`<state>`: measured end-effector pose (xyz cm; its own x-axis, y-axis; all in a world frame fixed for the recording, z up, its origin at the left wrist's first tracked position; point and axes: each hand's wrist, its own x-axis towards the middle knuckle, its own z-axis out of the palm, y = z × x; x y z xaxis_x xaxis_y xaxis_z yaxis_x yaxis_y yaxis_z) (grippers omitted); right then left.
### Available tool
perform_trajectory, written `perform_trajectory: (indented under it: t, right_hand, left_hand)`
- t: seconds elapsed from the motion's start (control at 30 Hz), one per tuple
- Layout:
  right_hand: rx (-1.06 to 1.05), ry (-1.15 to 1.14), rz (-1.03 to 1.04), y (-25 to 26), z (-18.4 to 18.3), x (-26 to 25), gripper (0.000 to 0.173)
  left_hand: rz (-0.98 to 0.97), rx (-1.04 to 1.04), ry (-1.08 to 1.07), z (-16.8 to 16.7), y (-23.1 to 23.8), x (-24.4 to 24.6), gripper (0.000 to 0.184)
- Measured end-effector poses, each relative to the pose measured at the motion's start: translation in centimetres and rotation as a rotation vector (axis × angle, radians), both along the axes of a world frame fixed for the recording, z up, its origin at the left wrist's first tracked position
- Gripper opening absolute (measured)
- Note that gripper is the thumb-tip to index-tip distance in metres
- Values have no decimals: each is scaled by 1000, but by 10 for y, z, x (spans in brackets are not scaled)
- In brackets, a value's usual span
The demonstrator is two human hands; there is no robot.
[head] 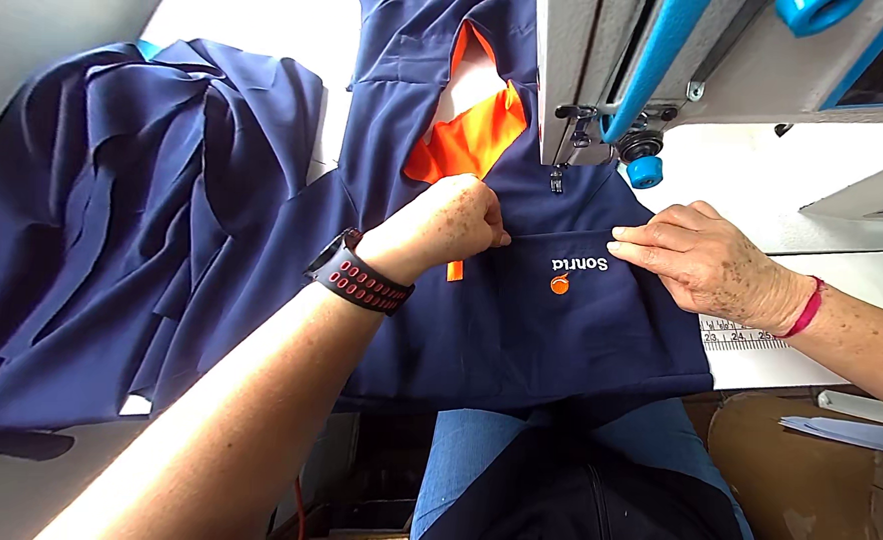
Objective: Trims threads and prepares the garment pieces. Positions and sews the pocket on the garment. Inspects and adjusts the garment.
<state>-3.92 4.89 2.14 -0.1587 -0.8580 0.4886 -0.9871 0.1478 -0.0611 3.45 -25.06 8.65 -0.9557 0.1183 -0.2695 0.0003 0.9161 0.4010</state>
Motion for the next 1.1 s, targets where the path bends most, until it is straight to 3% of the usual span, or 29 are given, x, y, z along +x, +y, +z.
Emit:
perform_trajectory:
  t: [0.23,0.33,0.43,0.6,0.83,1.0,1.1]
  right_hand:
    - [24,12,-8,-2,5,3,36]
    - [45,6,-12,-2,7,4,37]
    - [61,-5,-18,-1,7,6,38]
    - [61,0,-32,-1,5,8,37]
    - [57,-30,-45,5,2,12,40]
    - [70,-27,-98,3,2,20,35]
    - [26,-240,-61,12,12,4,33]
  left_hand:
    - [42,-55,19,0,5,-1,20]
    - [6,-63,313,-7,19,17,14]
    - [-214,3,639,-29,52,34,21]
    - [-282,47,655,-73,87,53,51]
    - [-269,-44,656,-68,88,49,60]
    - [-283,84,682,-73,96,44,66]
    - [-307,82,675,-78,96,43,75]
